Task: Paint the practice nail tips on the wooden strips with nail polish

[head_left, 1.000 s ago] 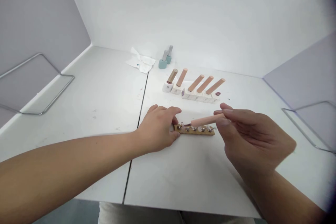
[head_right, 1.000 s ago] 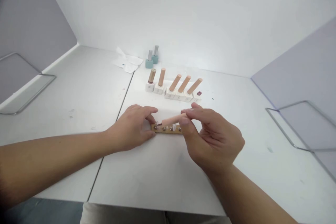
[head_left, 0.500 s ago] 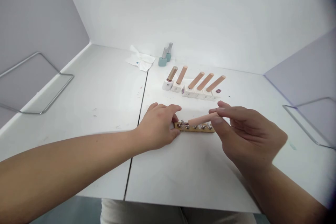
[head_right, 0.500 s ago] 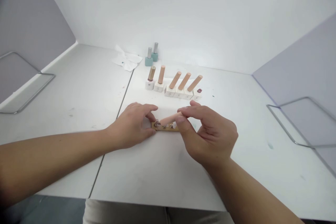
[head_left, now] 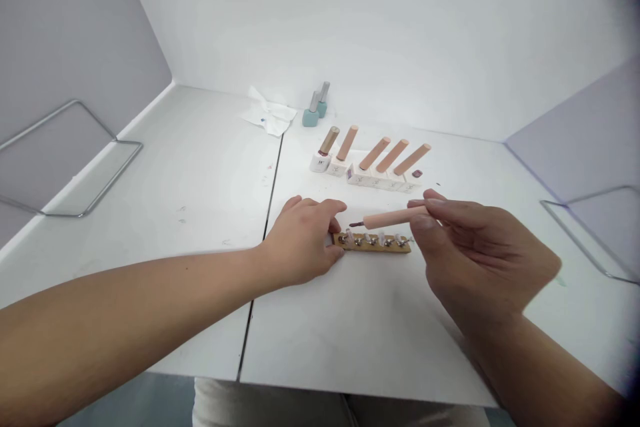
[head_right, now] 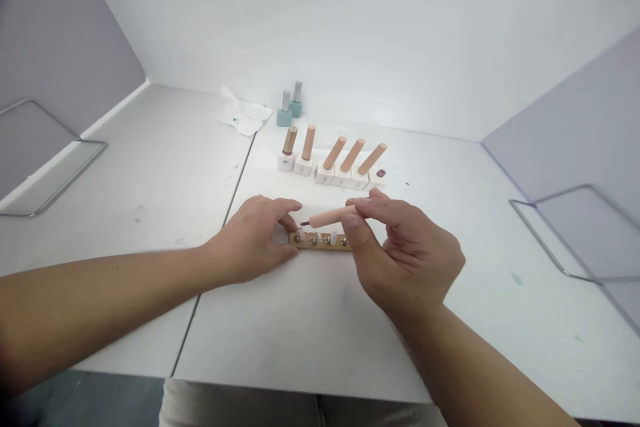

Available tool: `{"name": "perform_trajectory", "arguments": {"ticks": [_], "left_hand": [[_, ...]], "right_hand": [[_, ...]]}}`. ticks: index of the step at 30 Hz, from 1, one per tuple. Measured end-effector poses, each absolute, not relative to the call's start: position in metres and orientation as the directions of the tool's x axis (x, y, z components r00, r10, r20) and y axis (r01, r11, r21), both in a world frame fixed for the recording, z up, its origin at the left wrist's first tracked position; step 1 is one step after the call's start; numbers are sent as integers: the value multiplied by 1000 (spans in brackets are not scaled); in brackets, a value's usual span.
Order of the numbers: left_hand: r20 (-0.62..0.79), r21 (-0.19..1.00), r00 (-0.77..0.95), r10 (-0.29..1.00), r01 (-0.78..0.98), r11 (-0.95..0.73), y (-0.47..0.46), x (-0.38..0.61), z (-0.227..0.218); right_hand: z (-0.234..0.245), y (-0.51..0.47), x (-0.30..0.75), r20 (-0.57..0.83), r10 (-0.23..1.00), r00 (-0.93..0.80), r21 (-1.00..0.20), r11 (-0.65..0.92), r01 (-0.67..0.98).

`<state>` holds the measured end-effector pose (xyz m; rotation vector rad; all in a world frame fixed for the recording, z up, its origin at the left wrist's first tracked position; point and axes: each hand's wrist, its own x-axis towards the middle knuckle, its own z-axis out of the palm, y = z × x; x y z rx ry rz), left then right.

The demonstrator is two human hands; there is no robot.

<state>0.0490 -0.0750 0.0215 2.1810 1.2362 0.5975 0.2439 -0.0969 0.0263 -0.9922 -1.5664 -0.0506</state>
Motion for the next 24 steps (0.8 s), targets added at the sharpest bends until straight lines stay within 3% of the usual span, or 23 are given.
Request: {"name": "perform_trajectory", "arguments": {"ticks": [5, 16, 24], "left_hand": [[105, 654, 478, 872, 627, -423, -75, 49, 21], [98, 656, 479, 872, 628, -418, -76, 49, 22], [103, 658, 484, 869, 622, -425, -74, 49, 21]], "right_hand": [[24, -97, 247, 781, 624, 29, -503, 600, 622], [28, -98, 246, 810, 586, 16, -508, 688, 519], [25, -97, 245, 816, 568, 107, -495, 593, 635]]}}
